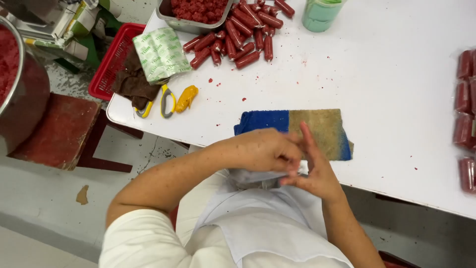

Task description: The person places several processed red meat links into a plastic bag by hand, inserts a green label, and sets the completed package aside.

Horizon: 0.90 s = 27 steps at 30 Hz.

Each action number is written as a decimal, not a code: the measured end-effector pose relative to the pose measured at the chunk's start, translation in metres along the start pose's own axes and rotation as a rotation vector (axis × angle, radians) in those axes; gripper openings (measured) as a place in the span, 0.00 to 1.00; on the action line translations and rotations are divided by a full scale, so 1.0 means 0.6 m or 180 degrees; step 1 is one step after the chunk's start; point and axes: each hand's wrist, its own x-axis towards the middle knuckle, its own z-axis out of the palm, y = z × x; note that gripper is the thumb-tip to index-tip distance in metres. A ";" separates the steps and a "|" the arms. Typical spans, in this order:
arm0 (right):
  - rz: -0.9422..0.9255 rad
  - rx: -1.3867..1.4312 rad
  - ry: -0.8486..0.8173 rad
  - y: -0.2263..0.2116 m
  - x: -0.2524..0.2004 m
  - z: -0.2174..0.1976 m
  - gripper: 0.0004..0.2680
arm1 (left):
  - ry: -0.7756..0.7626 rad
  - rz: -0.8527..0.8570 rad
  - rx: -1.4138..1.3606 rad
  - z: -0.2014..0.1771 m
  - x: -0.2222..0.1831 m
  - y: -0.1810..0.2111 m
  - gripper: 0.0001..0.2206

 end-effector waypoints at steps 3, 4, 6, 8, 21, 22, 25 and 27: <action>0.0287 0.0600 0.1203 0.019 0.007 -0.019 0.41 | 0.1177 0.0387 -0.2240 0.031 0.040 -0.121 0.16; 0.0329 0.0602 0.1231 0.027 0.020 -0.042 0.41 | 0.1151 0.0367 -0.2279 0.039 0.039 -0.146 0.16; -0.0195 0.0999 0.2298 0.041 0.039 -0.095 0.38 | 0.0824 0.0213 -0.3965 0.057 0.043 -0.196 0.46; -0.0260 0.1072 0.2593 0.062 0.055 -0.129 0.34 | 0.0615 0.0233 -0.4194 0.135 0.054 -0.223 0.51; 0.0064 -0.2606 0.2126 0.039 0.009 -0.120 0.24 | 0.1958 -0.1861 -0.2248 0.156 0.180 -0.177 0.17; 0.0073 -0.2604 0.2133 0.050 0.017 -0.110 0.24 | 0.1946 -0.1865 -0.2247 0.137 0.177 -0.191 0.17; 0.1192 -0.4063 0.0033 0.081 0.031 -0.095 0.18 | 0.1121 -0.1857 0.0249 0.056 0.178 -0.251 0.17; 0.0604 -0.4005 0.0348 0.099 0.017 -0.096 0.19 | 0.1592 -0.1866 0.1542 -0.016 0.183 -0.312 0.22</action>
